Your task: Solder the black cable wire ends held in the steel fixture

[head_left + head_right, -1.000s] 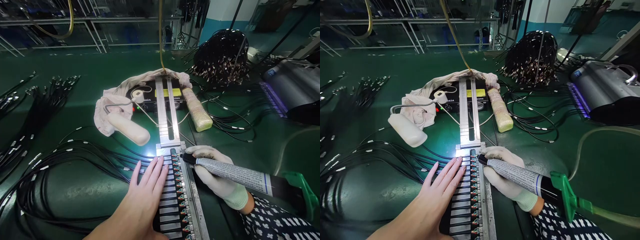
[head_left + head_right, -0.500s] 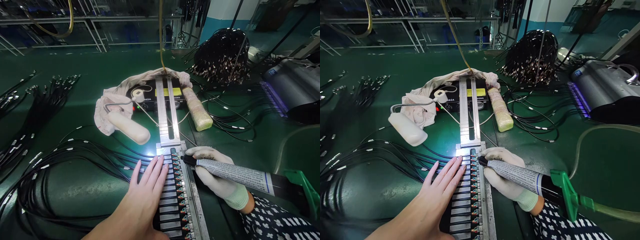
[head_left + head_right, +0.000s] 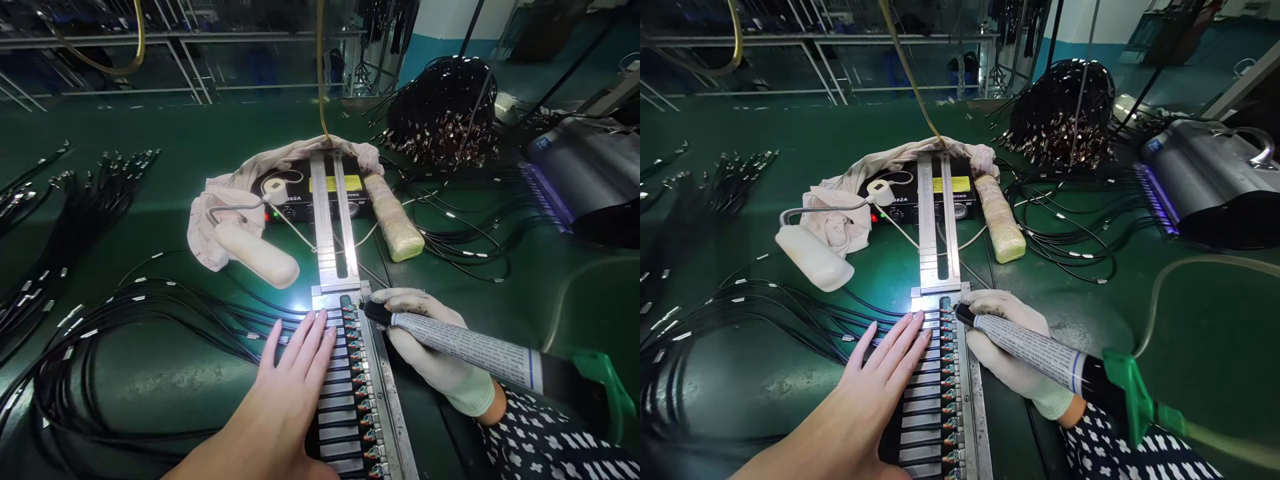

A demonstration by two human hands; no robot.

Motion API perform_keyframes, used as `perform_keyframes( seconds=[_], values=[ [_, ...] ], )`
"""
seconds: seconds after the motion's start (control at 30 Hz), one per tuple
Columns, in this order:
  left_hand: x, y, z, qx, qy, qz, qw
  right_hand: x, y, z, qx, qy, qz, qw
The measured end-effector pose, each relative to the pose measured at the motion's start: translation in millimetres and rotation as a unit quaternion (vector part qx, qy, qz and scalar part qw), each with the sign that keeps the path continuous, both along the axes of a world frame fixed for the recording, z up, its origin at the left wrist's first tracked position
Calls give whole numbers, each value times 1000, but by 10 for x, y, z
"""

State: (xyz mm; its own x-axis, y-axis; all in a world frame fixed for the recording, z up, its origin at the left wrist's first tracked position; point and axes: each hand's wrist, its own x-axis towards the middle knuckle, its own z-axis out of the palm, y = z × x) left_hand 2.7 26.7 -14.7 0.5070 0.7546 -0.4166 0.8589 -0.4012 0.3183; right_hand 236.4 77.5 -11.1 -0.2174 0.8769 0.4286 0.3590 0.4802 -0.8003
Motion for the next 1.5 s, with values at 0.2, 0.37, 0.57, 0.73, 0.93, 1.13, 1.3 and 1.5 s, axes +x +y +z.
perform_keyframes(
  seconds=[0.2,0.37,0.57,0.73,0.93,1.13,1.3,1.5],
  values=[
    [-20,-18,9,18,-9,-9,1000,61,-109,8,11,10,13,1000],
    [-28,-21,18,31,-9,-12,999,20,-96,23,19,-16,19,999],
    [-20,-16,-5,20,-13,-6,1000,10,-63,-6,9,-9,28,1000],
    [-32,-16,-7,21,-12,-13,1000,19,-61,-13,-1,-2,29,1000],
    [-28,10,81,5,-9,-12,1000,18,-66,2,0,0,25,1000],
    [-13,18,140,-2,-15,-7,1000,32,-83,-6,7,0,24,1000],
    [-15,15,139,-4,-10,-4,1000,20,-72,11,8,1,21,1000],
    [-12,27,153,2,-15,-7,1000,14,-53,31,12,-6,18,1000]
  ],
)
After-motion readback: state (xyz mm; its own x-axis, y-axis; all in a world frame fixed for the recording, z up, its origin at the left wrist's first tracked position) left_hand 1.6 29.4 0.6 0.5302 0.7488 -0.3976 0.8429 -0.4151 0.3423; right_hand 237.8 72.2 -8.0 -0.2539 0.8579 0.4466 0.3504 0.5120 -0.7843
